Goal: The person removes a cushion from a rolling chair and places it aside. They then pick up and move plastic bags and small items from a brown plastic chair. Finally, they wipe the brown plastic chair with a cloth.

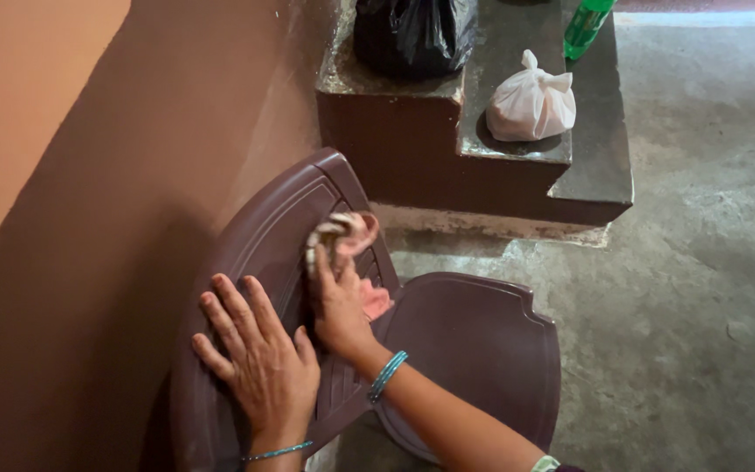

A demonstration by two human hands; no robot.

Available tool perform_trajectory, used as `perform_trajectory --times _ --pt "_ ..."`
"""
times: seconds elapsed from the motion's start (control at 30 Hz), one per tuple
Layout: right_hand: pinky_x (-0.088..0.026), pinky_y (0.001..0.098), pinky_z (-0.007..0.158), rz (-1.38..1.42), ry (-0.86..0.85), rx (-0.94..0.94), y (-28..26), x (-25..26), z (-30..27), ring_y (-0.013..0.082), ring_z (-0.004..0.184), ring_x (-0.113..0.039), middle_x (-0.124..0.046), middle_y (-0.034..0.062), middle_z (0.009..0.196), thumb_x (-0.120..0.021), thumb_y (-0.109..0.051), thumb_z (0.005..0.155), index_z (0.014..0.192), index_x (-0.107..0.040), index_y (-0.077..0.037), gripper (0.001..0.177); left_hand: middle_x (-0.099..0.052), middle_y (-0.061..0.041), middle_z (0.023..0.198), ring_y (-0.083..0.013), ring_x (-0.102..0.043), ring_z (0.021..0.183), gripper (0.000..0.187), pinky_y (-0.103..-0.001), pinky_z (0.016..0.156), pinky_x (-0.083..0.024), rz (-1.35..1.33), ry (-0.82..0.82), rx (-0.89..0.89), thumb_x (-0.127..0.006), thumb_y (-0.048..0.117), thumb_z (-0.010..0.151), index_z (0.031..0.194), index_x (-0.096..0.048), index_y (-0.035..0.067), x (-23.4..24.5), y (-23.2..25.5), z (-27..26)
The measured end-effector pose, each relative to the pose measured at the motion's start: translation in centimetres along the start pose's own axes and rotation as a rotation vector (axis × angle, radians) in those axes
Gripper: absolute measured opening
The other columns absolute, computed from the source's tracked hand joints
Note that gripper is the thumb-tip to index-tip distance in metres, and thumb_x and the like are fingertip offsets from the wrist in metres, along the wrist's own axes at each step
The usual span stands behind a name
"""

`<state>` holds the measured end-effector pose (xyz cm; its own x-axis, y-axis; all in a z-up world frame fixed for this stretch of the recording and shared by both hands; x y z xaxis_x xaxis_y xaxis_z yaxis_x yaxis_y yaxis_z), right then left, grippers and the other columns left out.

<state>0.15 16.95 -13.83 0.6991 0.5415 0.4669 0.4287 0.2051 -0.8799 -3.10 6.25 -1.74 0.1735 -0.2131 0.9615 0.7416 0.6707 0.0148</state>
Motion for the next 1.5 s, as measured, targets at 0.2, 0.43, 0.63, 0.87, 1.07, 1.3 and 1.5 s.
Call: perform_trajectory --times 0.2,0.43,0.63,0.87,1.07,1.3,1.5 --pt "-0.037 0.0493 0.114 0.215 0.254 0.095 -0.2 3.0 1.7 0.0565 0.143 -0.028 -0.015 0.0385 0.158 -0.060 0.000 0.091 0.162 -0.017 -0.013 0.084 -0.011 -0.022 0.170 -0.0392 -0.010 0.157 0.098 -0.063 0.120 -0.010 0.011 -0.012 -0.016 -0.073 0.034 0.078 0.158 -0.028 0.002 0.1 0.3 0.6" --pt "-0.036 0.0483 0.117 0.049 0.195 0.280 -3.5 3.9 2.5 0.0519 0.141 -0.034 -0.027 0.0310 0.160 -0.059 0.013 0.077 0.163 -0.019 -0.015 0.098 -0.011 -0.026 0.170 -0.0393 -0.011 0.158 0.103 -0.062 0.120 -0.011 -0.072 0.049 0.040 -0.076 0.030 0.075 0.159 -0.024 -0.002 0.2 0.4 1.4" --pt "-0.036 0.0495 0.114 0.129 0.236 0.144 -0.8 4.6 3.4 0.0520 0.139 -0.032 -0.022 0.0354 0.153 -0.059 0.018 0.071 0.162 -0.019 -0.015 0.105 -0.012 -0.023 0.171 -0.0369 -0.013 0.158 0.104 -0.059 0.120 -0.013 0.052 0.012 0.054 -0.079 0.032 0.075 0.160 -0.025 0.003 -0.2 0.4 1.5" --pt "-0.038 0.0522 0.109 -0.056 0.283 0.318 -4.3 5.0 3.7 0.0474 0.141 -0.040 -0.038 0.0248 0.159 -0.057 0.012 0.081 0.162 -0.027 -0.020 0.092 -0.013 -0.025 0.171 -0.0383 -0.016 0.158 0.103 -0.059 0.119 -0.016 0.162 0.019 0.029 -0.079 0.035 0.078 0.164 -0.027 0.010 -1.0 0.3 1.5" --pt "-0.034 0.0525 0.116 -0.063 0.416 0.265 -2.9 4.9 4.5 0.0523 0.141 -0.037 -0.040 0.0325 0.150 -0.059 0.010 0.074 0.163 -0.019 -0.017 0.101 -0.014 -0.026 0.172 -0.0401 -0.017 0.159 0.100 -0.061 0.119 -0.018 0.179 0.051 0.024 -0.078 0.035 0.083 0.166 -0.028 0.011 -1.3 0.2 1.4" --pt "-0.033 0.0542 0.113 0.053 0.276 -0.156 8.7 0.4 7.7 0.0523 0.136 -0.040 -0.027 0.0334 0.155 -0.064 -0.003 0.087 0.164 0.001 -0.020 0.102 -0.013 -0.026 0.172 -0.0407 -0.017 0.158 0.103 -0.061 0.119 -0.018 0.226 0.034 0.035 -0.079 0.036 0.081 0.167 -0.027 0.013 -2.1 0.2 1.3" --pt "-0.037 0.0471 0.118 0.191 0.159 -0.223 13.8 -0.7 8.3 0.0470 0.143 -0.039 -0.026 0.0311 0.158 -0.066 -0.006 0.088 0.163 -0.008 -0.020 0.096 -0.015 -0.029 0.172 -0.0420 -0.017 0.158 0.104 -0.061 0.120 -0.017 0.296 0.056 0.004 -0.079 0.038 0.084 0.169 -0.025 0.012 -2.3 0.2 1.1"
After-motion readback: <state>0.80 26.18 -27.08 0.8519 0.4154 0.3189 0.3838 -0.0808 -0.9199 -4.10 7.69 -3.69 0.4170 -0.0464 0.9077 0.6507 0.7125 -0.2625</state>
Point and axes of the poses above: each hand's wrist, its own z-axis towards the middle knuckle, its own x-axis out of the back of the hand, y = z × x, the point moved 5 cm from there along z, towards the middle knuckle
